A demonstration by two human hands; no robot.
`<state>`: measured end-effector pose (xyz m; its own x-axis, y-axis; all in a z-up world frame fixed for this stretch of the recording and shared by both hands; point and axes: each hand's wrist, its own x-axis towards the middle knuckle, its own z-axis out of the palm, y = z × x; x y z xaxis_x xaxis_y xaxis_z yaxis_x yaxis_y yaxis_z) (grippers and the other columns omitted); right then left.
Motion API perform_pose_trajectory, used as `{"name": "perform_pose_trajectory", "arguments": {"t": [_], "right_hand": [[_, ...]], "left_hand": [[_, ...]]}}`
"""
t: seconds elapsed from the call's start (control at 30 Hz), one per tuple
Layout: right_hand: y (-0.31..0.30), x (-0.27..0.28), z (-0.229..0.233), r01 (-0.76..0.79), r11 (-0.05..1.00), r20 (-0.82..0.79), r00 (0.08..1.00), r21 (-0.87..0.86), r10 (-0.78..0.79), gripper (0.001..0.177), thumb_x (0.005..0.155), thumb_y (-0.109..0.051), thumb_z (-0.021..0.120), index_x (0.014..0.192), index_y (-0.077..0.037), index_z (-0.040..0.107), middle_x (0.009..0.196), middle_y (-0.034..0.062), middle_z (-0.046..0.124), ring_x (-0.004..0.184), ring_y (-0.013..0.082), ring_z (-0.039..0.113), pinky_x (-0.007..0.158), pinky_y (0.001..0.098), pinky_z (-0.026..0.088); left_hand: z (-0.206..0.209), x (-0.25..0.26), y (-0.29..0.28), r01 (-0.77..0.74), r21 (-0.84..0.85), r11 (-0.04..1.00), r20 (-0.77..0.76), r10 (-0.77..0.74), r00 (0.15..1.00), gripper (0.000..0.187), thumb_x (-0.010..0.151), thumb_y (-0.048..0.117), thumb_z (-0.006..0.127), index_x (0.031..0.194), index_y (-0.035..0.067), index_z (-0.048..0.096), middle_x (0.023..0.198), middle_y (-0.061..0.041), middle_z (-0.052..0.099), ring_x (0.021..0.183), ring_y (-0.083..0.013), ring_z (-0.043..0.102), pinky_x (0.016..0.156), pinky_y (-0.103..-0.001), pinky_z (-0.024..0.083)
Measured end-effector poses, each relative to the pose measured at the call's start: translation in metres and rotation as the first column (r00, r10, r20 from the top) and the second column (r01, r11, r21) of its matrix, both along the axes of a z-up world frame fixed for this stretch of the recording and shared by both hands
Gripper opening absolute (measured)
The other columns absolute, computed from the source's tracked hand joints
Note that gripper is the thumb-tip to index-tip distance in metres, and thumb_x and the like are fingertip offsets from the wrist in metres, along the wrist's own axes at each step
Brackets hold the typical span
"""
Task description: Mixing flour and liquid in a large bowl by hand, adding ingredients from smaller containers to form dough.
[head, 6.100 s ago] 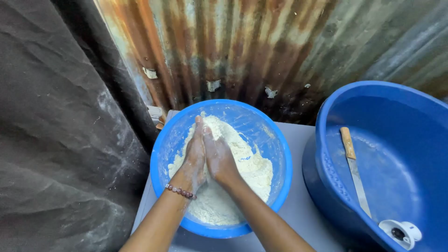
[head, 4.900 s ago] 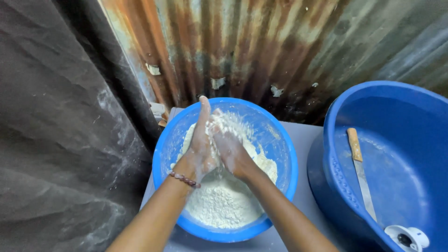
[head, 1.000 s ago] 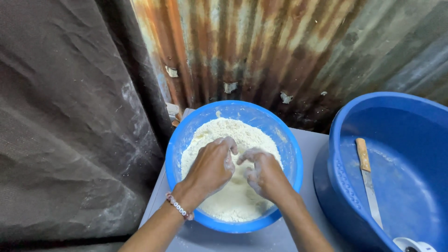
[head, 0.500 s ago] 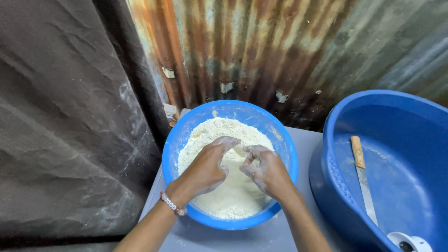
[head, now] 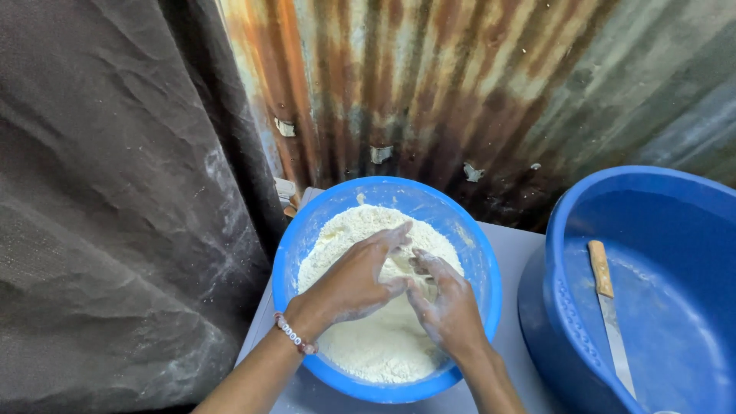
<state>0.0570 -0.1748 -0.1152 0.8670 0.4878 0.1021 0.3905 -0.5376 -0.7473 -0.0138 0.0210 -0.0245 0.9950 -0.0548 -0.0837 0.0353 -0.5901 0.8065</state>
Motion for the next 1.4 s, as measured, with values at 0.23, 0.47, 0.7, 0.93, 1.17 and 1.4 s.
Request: {"name": "perform_pose_trajectory", "arguments": {"t": [0.23, 0.47, 0.7, 0.93, 1.17, 1.4], "right_hand": [[0.0, -0.003, 0.007, 0.094, 0.989, -0.103, 0.991, 0.114, -0.083, 0.044, 0.097, -0.04, 0.074, 0.127, -0.009, 0.086, 0.125, 0.0067, 0.09, 0.111, 0.0214, 0.086, 0.101, 0.0375, 0.068], [0.0, -0.003, 0.019, 0.218, 0.975, -0.286, 0.938, 0.039, -0.198, 0.037, 0.098, -0.043, 0.075, 0.111, -0.013, 0.093, 0.118, 0.0002, 0.092, 0.102, 0.0175, 0.083, 0.092, 0.0362, 0.068], [0.005, 0.0, 0.023, 0.232, 0.97, -0.343, 0.919, 0.069, -0.195, 0.036, 0.097, -0.041, 0.078, 0.106, -0.009, 0.093, 0.115, 0.0029, 0.092, 0.101, 0.0186, 0.086, 0.09, 0.0379, 0.069], [0.009, -0.006, 0.037, 0.278, 0.959, -0.446, 0.866, 0.05, -0.227, 0.032, 0.096, -0.031, 0.081, 0.097, -0.002, 0.094, 0.121, 0.0086, 0.092, 0.101, 0.0223, 0.084, 0.091, 0.0396, 0.069], [0.009, -0.013, 0.052, 0.282, 0.943, -0.473, 0.864, 0.178, -0.17, 0.032, 0.102, -0.022, 0.074, 0.114, 0.005, 0.086, 0.113, 0.0189, 0.087, 0.098, 0.0326, 0.083, 0.091, 0.0456, 0.069], [0.024, -0.027, 0.049, 0.114, 0.877, -0.369, 0.926, 0.466, 0.075, 0.032, 0.102, -0.007, 0.075, 0.122, 0.018, 0.076, 0.104, 0.0317, 0.081, 0.093, 0.0385, 0.079, 0.082, 0.0438, 0.066]], "left_hand": [[0.038, 0.064, 0.023, 0.056, 0.116, 0.992, 0.018, -0.059, 0.998, 0.085, 0.104, 0.036, 0.072, 0.178, 0.016, 0.035, 0.167, -0.011, 0.063, 0.154, -0.0287, 0.059, 0.119, -0.049, 0.051], [0.086, 0.127, 0.083, -0.194, 0.115, 0.974, 0.13, 0.179, 0.975, 0.068, 0.1, 0.036, 0.073, 0.162, 0.012, 0.06, 0.162, -0.009, 0.068, 0.144, -0.0233, 0.069, 0.121, -0.042, 0.055], [0.079, 0.118, 0.156, -0.588, -0.287, 0.756, 0.051, 0.625, 0.779, 0.027, 0.104, 0.018, 0.076, 0.131, 0.016, 0.073, 0.142, -0.002, 0.075, 0.129, -0.0149, 0.076, 0.112, -0.034, 0.065], [0.032, 0.083, 0.277, -0.493, -0.786, 0.373, 0.092, 0.86, 0.503, 0.073, 0.089, 0.005, 0.077, 0.157, 0.009, 0.05, 0.115, -0.008, 0.066, 0.067, -0.0056, 0.057, 0.051, -0.019, 0.044], [0.059, -0.069, 0.319, -0.584, -0.779, 0.23, 0.123, 0.968, 0.217, 0.049, 0.091, 0.02, 0.076, 0.139, 0.022, 0.065, 0.104, 0.001, 0.079, 0.083, -0.0143, 0.08, 0.067, -0.027, 0.068], [-0.022, -0.286, 0.517, -0.75, 0.036, 0.661, 0.817, 0.413, 0.402, 0.07, 0.121, -0.035, 0.073, 0.171, 0.005, 0.045, 0.171, -0.026, 0.049, 0.139, -0.0502, 0.066, 0.119, -0.054, 0.054]]}}
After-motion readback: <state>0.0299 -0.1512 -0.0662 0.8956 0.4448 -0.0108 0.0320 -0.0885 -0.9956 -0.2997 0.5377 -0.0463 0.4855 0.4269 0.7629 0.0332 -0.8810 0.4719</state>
